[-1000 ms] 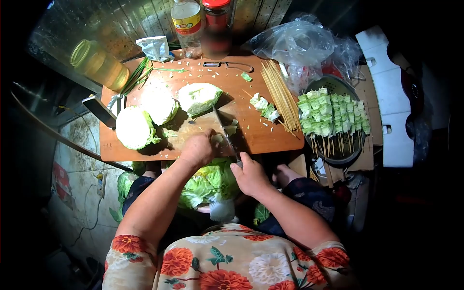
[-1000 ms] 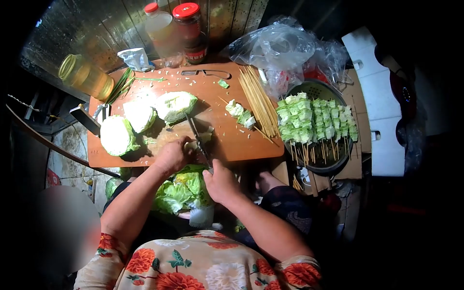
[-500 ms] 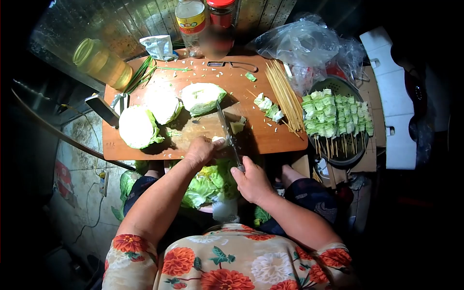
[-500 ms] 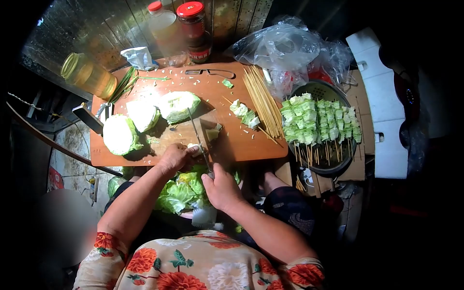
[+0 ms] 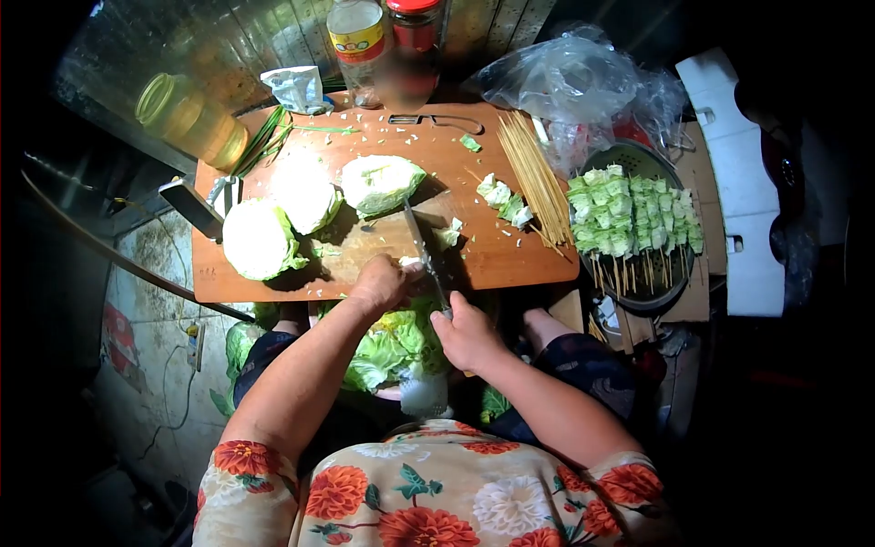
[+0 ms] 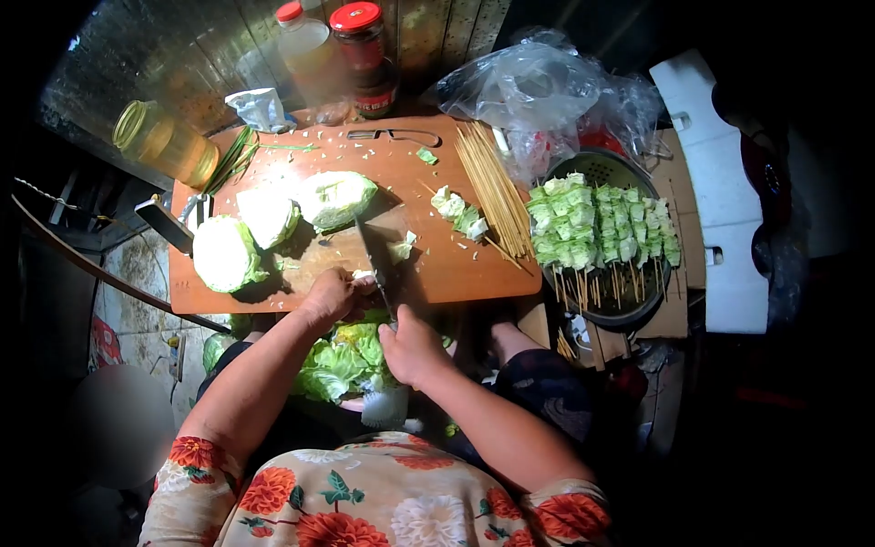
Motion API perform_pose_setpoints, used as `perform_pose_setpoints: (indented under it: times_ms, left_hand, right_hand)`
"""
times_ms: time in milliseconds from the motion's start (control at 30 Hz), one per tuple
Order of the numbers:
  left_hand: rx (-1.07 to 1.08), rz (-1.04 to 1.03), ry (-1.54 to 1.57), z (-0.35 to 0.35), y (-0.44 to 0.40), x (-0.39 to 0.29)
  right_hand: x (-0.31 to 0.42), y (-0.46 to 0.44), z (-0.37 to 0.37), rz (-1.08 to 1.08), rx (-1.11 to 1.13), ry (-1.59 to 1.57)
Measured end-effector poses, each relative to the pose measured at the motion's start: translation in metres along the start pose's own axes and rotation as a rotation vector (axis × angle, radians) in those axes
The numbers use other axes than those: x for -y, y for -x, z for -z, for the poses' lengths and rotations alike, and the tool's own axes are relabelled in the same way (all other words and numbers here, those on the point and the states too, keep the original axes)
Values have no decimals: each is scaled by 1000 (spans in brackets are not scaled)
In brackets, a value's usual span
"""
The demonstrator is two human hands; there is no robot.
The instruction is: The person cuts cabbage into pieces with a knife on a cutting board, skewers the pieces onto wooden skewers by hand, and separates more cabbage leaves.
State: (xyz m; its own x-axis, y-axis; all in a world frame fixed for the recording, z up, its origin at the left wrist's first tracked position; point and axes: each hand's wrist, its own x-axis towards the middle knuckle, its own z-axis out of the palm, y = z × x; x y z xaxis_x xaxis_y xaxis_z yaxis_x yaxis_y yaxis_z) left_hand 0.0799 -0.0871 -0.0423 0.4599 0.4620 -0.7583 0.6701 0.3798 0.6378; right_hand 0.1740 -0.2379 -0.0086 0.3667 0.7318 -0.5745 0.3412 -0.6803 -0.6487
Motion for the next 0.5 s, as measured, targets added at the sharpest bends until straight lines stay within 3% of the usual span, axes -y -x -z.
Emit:
perform_pose_setpoints:
  times_ms: [267,367,500]
  left_hand:
    - [-52,-126,-45,10,-38,32]
    - [-223,-181,-85,6,-50,32]
    - [-144,-129,254,-8,-27,-9]
  right_hand:
    - [-2,5,-4,13,-120,56]
    - [-6,5,0,47,-193,-1]
    - [-4,8,10,84,-220,-101]
